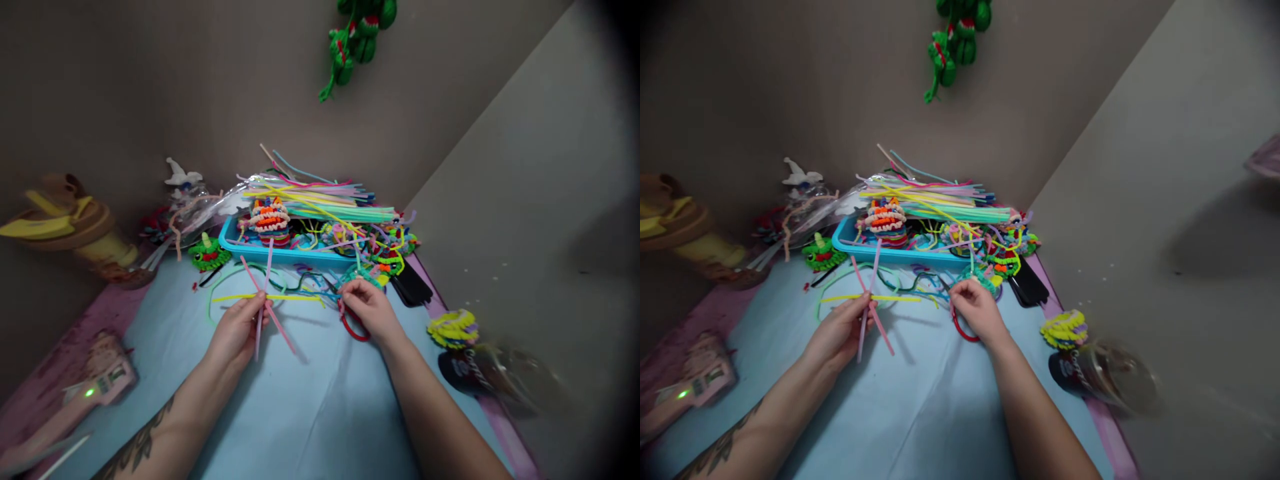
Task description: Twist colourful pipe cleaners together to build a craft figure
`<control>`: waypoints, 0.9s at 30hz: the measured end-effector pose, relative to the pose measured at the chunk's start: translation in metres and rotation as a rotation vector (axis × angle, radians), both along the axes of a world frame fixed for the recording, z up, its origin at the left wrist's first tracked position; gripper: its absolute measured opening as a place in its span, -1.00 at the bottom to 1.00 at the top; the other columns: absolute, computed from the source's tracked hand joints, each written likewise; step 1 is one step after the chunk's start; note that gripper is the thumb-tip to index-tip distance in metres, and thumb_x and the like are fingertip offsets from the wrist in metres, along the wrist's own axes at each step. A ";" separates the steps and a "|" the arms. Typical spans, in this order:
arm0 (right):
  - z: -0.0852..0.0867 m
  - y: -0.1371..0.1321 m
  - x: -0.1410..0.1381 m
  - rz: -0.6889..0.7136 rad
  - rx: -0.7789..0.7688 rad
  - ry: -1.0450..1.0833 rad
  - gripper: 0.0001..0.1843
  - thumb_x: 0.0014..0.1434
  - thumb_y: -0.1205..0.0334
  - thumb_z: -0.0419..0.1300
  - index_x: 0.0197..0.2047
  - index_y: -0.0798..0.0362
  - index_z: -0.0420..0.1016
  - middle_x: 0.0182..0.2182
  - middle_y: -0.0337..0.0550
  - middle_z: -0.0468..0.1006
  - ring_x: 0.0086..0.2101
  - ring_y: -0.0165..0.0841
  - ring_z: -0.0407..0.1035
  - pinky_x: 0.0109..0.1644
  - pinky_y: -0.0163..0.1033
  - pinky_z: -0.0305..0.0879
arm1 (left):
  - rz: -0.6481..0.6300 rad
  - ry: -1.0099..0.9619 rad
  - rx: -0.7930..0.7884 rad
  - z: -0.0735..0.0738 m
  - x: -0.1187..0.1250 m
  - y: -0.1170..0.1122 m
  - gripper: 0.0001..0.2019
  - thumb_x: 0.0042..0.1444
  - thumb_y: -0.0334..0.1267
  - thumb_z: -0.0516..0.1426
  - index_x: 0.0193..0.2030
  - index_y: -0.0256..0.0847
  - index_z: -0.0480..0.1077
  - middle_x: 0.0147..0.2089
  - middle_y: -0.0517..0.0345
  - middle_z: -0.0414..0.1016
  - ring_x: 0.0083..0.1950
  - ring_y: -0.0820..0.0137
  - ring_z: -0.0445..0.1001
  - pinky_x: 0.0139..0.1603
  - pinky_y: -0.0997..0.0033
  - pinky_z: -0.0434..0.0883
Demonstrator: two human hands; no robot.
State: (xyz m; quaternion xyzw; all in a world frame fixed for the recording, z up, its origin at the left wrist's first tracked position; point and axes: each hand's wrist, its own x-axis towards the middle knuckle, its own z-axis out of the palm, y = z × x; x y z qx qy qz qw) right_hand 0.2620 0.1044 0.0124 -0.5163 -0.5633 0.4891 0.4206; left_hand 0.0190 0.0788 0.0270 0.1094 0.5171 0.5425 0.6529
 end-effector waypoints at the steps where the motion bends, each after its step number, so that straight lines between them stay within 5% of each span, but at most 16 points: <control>1: 0.000 0.000 -0.001 -0.032 -0.026 0.109 -0.83 0.03 0.13 0.18 -0.40 0.03 0.31 -0.44 -0.25 0.45 -0.53 -0.43 0.33 -0.41 -0.28 0.30 | -0.005 -0.001 -0.002 0.000 0.000 0.000 -0.91 0.05 -0.41 0.18 -0.45 -0.37 0.43 -0.53 0.16 0.45 -0.61 0.61 0.37 -0.59 0.69 0.39; 4: 0.002 -0.001 -0.002 -0.119 -0.037 0.281 -0.77 -0.06 0.13 0.27 -0.44 0.04 0.30 -0.31 -0.22 0.47 -0.52 -0.47 0.34 -0.43 -0.30 0.33 | -0.017 -0.003 -0.006 0.000 0.000 0.000 -0.94 0.03 -0.42 0.20 -0.44 -0.36 0.44 -0.52 0.16 0.46 -0.60 0.60 0.38 -0.59 0.68 0.39; 7: 0.003 -0.001 -0.003 -0.127 -0.083 0.348 -0.74 -0.07 0.13 0.28 -0.42 0.03 0.26 -0.39 -0.24 0.49 -0.58 -0.49 0.31 -0.50 -0.33 0.29 | -0.035 -0.005 -0.010 0.000 -0.001 0.000 -0.95 -0.01 -0.41 0.22 -0.43 -0.35 0.45 -0.52 0.17 0.46 -0.60 0.60 0.37 -0.59 0.67 0.38; 14: -0.001 -0.003 -0.003 -0.018 -0.118 0.252 -0.81 0.03 0.14 0.19 -0.38 0.02 0.26 -0.22 -0.16 0.54 -0.44 -0.44 0.38 -0.34 -0.29 0.33 | -0.110 0.100 0.042 -0.003 0.004 -0.005 -0.75 -0.21 -0.26 0.35 -0.38 -0.37 0.50 -0.45 0.12 0.50 -0.46 0.55 0.40 -0.45 0.65 0.34; 21: 0.001 0.001 -0.002 -0.184 -0.045 0.341 -0.73 0.01 0.07 0.21 -0.34 -0.01 0.20 -0.63 -0.42 0.31 -0.64 -0.52 0.16 -0.55 -0.39 0.09 | -0.111 0.136 0.074 -0.001 -0.001 -0.003 -0.67 -0.34 -0.18 0.39 -0.43 -0.35 0.51 -0.39 0.10 0.52 -0.39 0.51 0.40 -0.37 0.59 0.30; 24: 0.006 0.000 -0.003 -0.142 -0.081 0.385 -0.75 -0.02 0.12 0.24 -0.29 0.00 0.30 -0.53 -0.36 0.41 -0.65 -0.56 0.10 -0.57 -0.40 0.05 | -0.109 0.195 0.100 0.002 -0.004 -0.002 -0.69 -0.29 -0.15 0.37 -0.45 -0.33 0.50 -0.48 0.17 0.47 -0.49 0.56 0.32 -0.47 0.59 0.23; 27: 0.007 -0.006 -0.010 -0.041 -0.176 0.395 -0.65 -0.11 0.18 0.32 -0.21 0.03 0.42 -0.39 -0.20 0.54 -0.54 -0.50 0.28 -0.48 -0.37 0.19 | -0.163 0.191 0.104 0.004 0.000 -0.007 -0.71 -0.28 -0.15 0.37 -0.46 -0.32 0.49 -0.54 0.21 0.42 -0.51 0.55 0.30 -0.47 0.59 0.22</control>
